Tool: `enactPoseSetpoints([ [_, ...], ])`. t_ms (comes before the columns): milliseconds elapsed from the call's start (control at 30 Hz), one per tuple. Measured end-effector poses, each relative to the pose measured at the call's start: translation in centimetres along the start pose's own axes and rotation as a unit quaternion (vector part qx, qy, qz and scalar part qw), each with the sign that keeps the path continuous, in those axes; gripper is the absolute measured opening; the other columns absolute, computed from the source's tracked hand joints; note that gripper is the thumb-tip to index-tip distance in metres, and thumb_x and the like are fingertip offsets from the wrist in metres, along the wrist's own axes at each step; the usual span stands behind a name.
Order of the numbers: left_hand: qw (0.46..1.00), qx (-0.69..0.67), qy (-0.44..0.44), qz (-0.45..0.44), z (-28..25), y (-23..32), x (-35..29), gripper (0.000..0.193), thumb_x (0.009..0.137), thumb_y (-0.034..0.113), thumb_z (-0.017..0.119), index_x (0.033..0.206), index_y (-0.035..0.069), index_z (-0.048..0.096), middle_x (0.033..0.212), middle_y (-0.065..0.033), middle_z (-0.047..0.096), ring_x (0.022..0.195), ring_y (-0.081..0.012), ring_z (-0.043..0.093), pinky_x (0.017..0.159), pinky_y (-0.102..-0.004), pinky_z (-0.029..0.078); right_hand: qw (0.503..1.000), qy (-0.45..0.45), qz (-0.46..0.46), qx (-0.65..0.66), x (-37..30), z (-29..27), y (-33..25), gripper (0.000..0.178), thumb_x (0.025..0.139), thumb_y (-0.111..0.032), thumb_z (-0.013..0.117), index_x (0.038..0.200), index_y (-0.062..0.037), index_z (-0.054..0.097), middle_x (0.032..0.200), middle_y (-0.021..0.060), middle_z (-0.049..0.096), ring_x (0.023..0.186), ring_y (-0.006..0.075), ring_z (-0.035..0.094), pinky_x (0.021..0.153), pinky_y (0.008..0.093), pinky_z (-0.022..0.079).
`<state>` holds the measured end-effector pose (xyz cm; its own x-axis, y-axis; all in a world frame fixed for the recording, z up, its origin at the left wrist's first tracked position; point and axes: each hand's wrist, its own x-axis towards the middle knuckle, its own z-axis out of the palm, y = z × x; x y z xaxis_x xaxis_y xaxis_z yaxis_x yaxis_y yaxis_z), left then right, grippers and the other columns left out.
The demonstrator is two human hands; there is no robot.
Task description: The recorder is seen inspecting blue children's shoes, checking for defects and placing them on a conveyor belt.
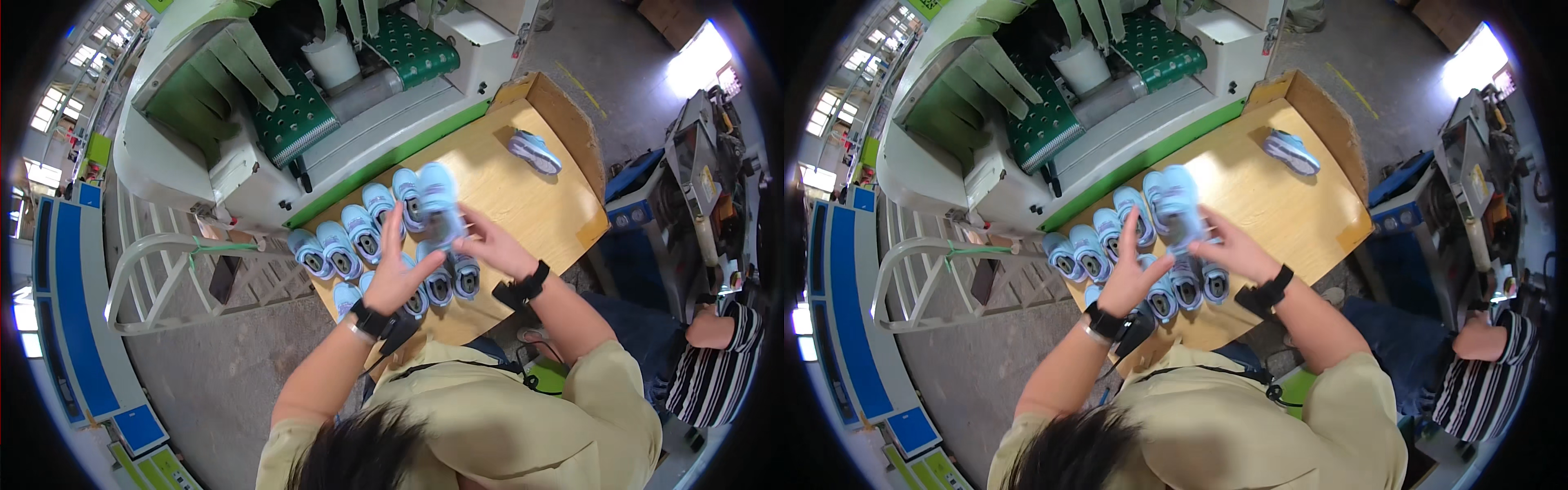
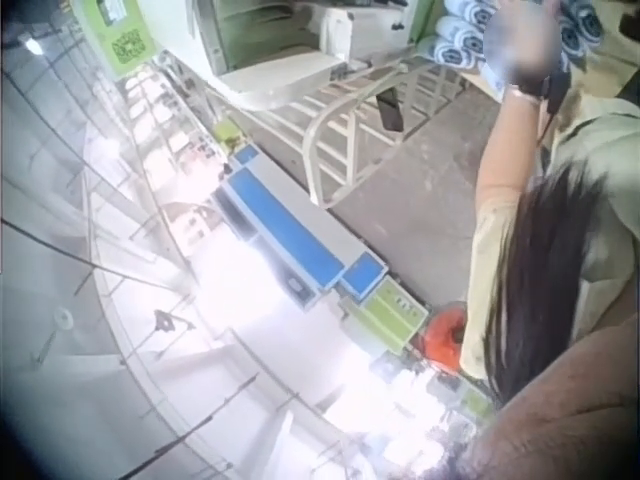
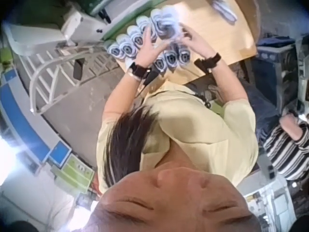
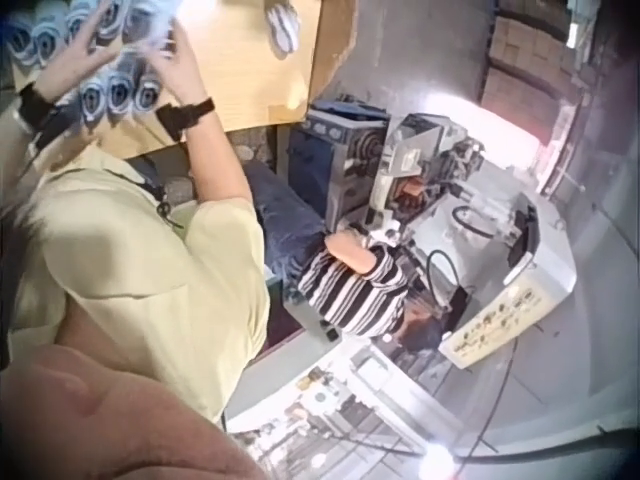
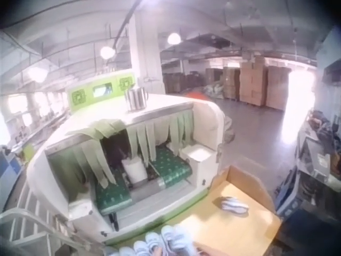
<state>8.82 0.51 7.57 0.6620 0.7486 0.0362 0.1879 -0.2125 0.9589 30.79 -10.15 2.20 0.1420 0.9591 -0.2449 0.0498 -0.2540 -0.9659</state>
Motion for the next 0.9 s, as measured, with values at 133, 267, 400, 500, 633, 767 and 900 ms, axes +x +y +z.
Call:
enactPoseSetpoints([
  [133,0.957,-0.255,0.097,-0.095,-1.3,2.7,4.0,0.081,0.080,0.004,0.068,0.149,0.004,0.027,0.141,-0.0159,0.042,0.132,-0.0282,0.041,0.112,-0.0372,0.031,0.958,0.099,-0.096,-0.251,-2.6,3.0,2.6,0.089,0.081,-0.041,0.078,0.146,0.0029,0.036,0.143,0.0275,0.041,0.133,0.0405,0.041,0.113,0.0426,0.033],
  [267,0.959,-0.002,0.257,0.115,-7.7,3.2,11.1,0.077,0.078,0.001,0.065,0.147,0.004,0.032,0.139,-0.0175,0.040,0.130,-0.0295,0.041,0.113,-0.0377,0.031,0.956,0.087,0.000,-0.280,-4.8,5.4,6.5,0.093,0.073,-0.028,0.082,0.147,-0.0008,0.030,0.146,0.0313,0.030,0.132,0.0501,0.036,0.109,0.0536,0.034],
  [400,0.905,0.187,0.382,0.024,-14.1,1.6,19.0,0.081,0.077,0.007,0.066,0.146,-0.002,0.025,0.141,-0.0298,0.036,0.131,-0.0429,0.038,0.113,-0.0440,0.030,0.966,0.152,-0.029,-0.209,-4.3,4.5,7.1,0.083,0.077,-0.014,0.072,0.147,-0.0034,0.030,0.135,0.0277,0.047,0.124,0.0411,0.049,0.106,0.0465,0.040],
  [500,0.932,0.152,0.327,-0.027,-16.6,0.0,19.9,0.088,0.084,0.023,0.068,0.150,-0.006,0.018,0.147,-0.0326,0.031,0.137,-0.0453,0.032,0.115,-0.0431,0.027,0.970,0.235,0.064,-0.010,-1.3,1.5,2.9,0.078,0.078,-0.011,0.068,0.146,-0.0031,0.030,0.126,0.0217,0.054,0.119,0.0313,0.055,0.102,0.0392,0.044],
  [633,0.932,0.150,0.311,0.109,-14.5,-0.9,14.5,0.080,0.087,0.019,0.070,0.150,-0.002,0.025,0.154,-0.0279,0.025,0.143,-0.0407,0.027,0.118,-0.0430,0.022,0.929,0.295,-0.210,-0.080,6.2,-2.1,-8.1,0.069,0.083,-0.010,0.066,0.144,-0.0035,0.035,0.126,0.0181,0.054,0.121,0.0268,0.054,0.102,0.0372,0.043],
  [767,0.971,0.171,0.155,0.060,-10.0,-0.9,5.9,0.059,0.085,0.012,0.068,0.140,0.005,0.047,0.157,-0.0244,0.020,0.145,-0.0380,0.026,0.117,-0.0445,0.025,0.806,0.333,-0.419,-0.252,17.8,-4.0,-17.6,0.069,0.081,-0.008,0.068,0.143,-0.0066,0.039,0.132,0.0212,0.052,0.115,0.0353,0.056,0.098,0.0432,0.047],
  [900,0.981,0.181,0.068,0.008,-7.6,-1.9,-0.6,0.048,0.083,0.013,0.071,0.129,0.009,0.058,0.154,-0.0214,0.025,0.138,-0.0377,0.035,0.115,-0.0450,0.030,0.802,0.356,-0.165,-0.450,26.1,-1.8,-17.7,0.076,0.081,-0.008,0.068,0.149,-0.0228,0.037,0.139,0.0231,0.048,0.109,0.0416,0.057,0.092,0.0491,0.048],
])
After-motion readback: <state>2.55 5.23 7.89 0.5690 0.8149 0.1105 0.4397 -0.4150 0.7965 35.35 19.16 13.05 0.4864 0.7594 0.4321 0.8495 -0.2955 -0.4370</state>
